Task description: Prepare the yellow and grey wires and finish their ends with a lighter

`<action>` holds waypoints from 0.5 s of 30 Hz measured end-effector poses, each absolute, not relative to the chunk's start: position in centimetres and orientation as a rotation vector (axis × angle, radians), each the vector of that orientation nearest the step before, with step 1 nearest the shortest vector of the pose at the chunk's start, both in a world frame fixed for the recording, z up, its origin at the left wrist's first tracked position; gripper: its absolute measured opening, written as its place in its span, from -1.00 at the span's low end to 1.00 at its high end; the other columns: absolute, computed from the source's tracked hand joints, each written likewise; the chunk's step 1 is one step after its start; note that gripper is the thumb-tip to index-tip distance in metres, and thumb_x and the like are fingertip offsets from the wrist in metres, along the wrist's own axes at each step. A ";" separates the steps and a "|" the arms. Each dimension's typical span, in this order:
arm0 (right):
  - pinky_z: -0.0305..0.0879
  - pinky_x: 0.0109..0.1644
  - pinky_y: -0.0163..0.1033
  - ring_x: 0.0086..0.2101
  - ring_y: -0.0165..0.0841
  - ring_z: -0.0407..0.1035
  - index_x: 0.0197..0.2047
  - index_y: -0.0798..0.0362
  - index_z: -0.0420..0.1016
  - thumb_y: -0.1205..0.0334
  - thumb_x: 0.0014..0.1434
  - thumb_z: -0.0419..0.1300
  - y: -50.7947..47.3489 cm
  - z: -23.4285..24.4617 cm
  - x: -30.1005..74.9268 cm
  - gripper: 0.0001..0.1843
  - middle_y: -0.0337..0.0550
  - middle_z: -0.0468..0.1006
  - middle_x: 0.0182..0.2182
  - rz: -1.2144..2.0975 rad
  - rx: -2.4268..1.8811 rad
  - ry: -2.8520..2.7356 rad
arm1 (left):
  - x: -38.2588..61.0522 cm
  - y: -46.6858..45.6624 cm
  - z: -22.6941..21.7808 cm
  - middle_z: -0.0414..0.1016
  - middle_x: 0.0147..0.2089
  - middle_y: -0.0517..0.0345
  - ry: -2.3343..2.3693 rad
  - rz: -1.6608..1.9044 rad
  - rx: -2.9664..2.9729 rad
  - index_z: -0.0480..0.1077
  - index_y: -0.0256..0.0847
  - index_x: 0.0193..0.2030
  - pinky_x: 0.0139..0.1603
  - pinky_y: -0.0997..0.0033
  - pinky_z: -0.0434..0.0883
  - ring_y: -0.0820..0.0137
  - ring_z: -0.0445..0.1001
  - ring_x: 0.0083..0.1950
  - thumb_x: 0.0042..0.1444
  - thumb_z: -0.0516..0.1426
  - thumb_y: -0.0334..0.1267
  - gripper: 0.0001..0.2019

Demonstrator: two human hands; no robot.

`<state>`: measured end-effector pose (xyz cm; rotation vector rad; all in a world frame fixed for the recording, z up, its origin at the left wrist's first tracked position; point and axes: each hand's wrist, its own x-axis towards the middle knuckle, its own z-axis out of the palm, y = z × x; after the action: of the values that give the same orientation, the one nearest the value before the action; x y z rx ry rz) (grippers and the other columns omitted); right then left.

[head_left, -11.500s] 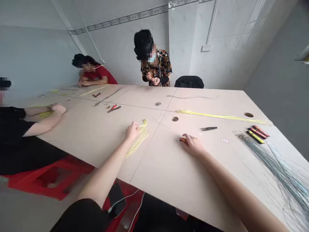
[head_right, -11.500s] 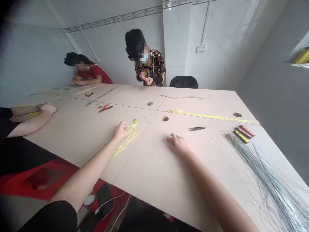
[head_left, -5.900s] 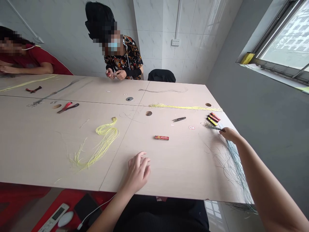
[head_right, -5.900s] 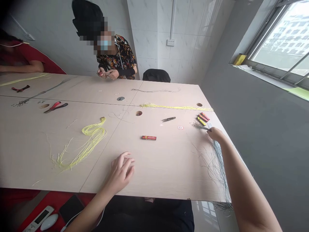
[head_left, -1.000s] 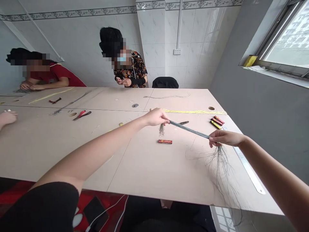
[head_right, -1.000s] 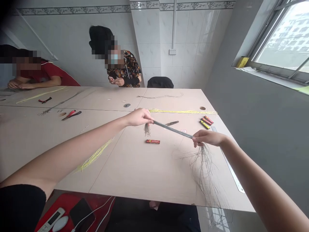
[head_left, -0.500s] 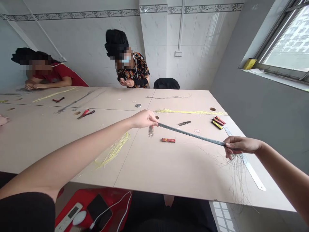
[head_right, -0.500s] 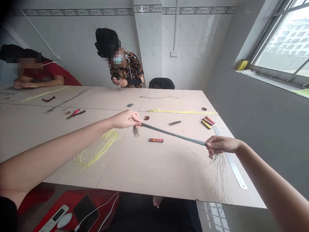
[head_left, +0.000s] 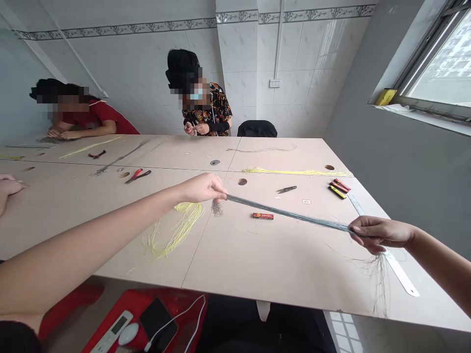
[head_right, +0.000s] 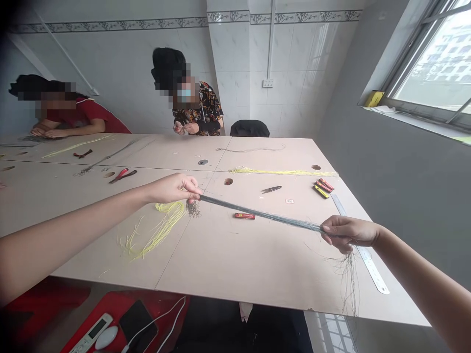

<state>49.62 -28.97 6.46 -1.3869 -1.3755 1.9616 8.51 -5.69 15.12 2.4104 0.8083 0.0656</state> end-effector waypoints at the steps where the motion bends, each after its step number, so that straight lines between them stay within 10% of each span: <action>1: -0.03 -0.65 -0.41 -0.73 -0.57 -0.04 -0.46 0.10 0.27 -0.22 0.11 0.13 -28.8 6.6 49.5 -0.50 -0.45 -0.10 -0.78 1.983 -1.387 -1.368 | 8.5 -5.5 15.1 0.50 -0.38 0.09 0.796 0.037 2.407 0.52 -0.22 -0.58 -0.31 0.51 0.33 0.42 0.43 -0.32 -0.05 0.15 -0.11 -0.74; 6: -0.31 -0.66 -0.40 -0.66 -0.61 -0.25 -0.39 0.11 0.30 -0.25 0.10 0.13 -26.6 7.4 49.6 -0.48 -0.42 -0.03 -0.69 2.000 -1.539 -1.352 | 9.3 -3.3 15.0 0.48 -0.49 0.16 0.742 -0.113 2.399 0.47 -0.21 -0.65 -0.39 0.53 0.26 0.45 0.39 -0.44 -0.10 0.18 -0.08 -0.73; 15: -0.19 -0.55 -0.34 -0.62 -0.56 -0.15 -0.31 0.11 0.37 -0.22 0.18 0.01 -17.3 8.5 52.2 -0.49 -0.35 0.05 -0.66 1.644 -1.799 -1.628 | 12.1 4.5 16.8 0.40 -0.58 0.19 0.810 -0.314 2.484 0.37 -0.23 -0.68 -0.44 0.51 0.16 0.48 0.26 -0.52 -0.07 0.13 -0.16 -0.73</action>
<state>52.22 -17.28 8.49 -1.7990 -1.6280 1.6438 12.10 4.47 16.76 2.4840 0.8102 -0.3141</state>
